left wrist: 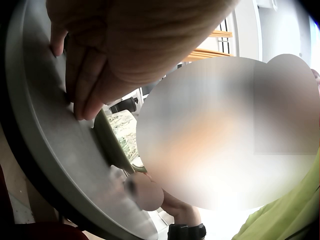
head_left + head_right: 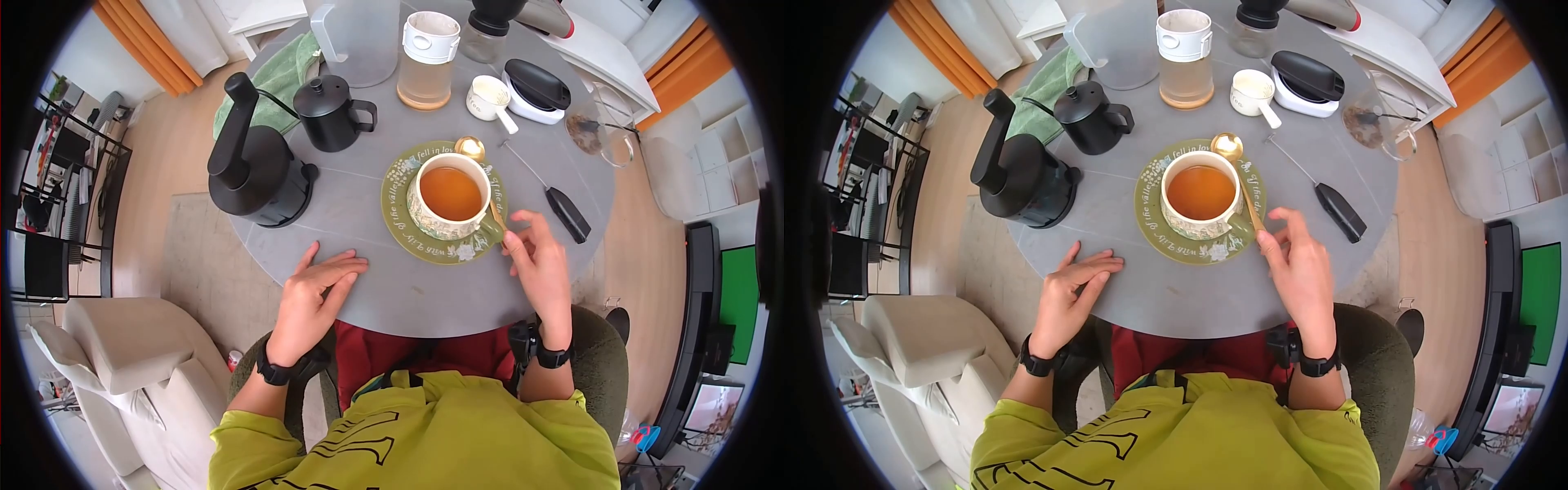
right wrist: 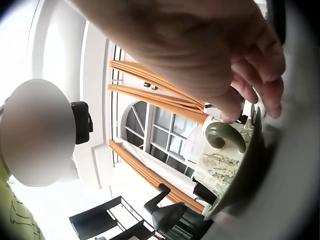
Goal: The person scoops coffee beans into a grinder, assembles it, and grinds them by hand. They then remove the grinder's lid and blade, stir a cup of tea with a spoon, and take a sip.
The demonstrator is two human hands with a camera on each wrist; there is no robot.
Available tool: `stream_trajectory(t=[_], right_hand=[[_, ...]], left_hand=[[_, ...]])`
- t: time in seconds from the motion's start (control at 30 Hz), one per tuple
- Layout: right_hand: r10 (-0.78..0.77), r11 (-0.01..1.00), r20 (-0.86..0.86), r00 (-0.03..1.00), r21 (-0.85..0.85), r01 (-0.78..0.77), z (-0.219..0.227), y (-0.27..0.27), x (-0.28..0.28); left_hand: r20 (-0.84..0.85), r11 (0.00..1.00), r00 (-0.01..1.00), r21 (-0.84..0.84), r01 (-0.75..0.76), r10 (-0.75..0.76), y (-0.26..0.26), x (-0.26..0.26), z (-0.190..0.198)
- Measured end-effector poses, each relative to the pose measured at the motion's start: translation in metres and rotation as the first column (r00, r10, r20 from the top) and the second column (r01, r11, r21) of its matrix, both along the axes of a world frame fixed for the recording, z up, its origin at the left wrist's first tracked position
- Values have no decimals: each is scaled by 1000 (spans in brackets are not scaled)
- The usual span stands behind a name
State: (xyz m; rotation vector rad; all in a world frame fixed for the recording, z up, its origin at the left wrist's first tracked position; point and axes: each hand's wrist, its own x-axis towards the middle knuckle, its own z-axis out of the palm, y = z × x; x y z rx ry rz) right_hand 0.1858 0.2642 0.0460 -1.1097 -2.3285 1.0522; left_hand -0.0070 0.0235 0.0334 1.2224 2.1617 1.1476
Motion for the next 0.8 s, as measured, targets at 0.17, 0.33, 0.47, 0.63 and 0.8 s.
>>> stream_trajectory(t=[0.17, 0.33, 0.47, 0.63, 0.8], right_hand=[[-6, 976, -51, 999, -219, -6, 1, 1, -2], [-18, 944, -186, 982, -328, -44, -1, 8, 0], [-96, 967, -228, 969, -254, 36, 12, 9, 1], [-133, 990, -478, 868, -15, 143, 42, 3, 8], [-52, 988, -455, 889, 109, 114, 56, -5, 10]], left_hand=[[-4, 1000, 1000, 4, -1, 1, 0, 1, 1], [-16, 1000, 1000, 7, -2, 3, -1, 1, 0], [-32, 1000, 999, 11, -2, 2, -2, 1, 0], [-34, 1000, 999, 16, 3, -3, -2, 1, -3], [-42, 1000, 999, 19, 2, -1, -2, 2, -3]])
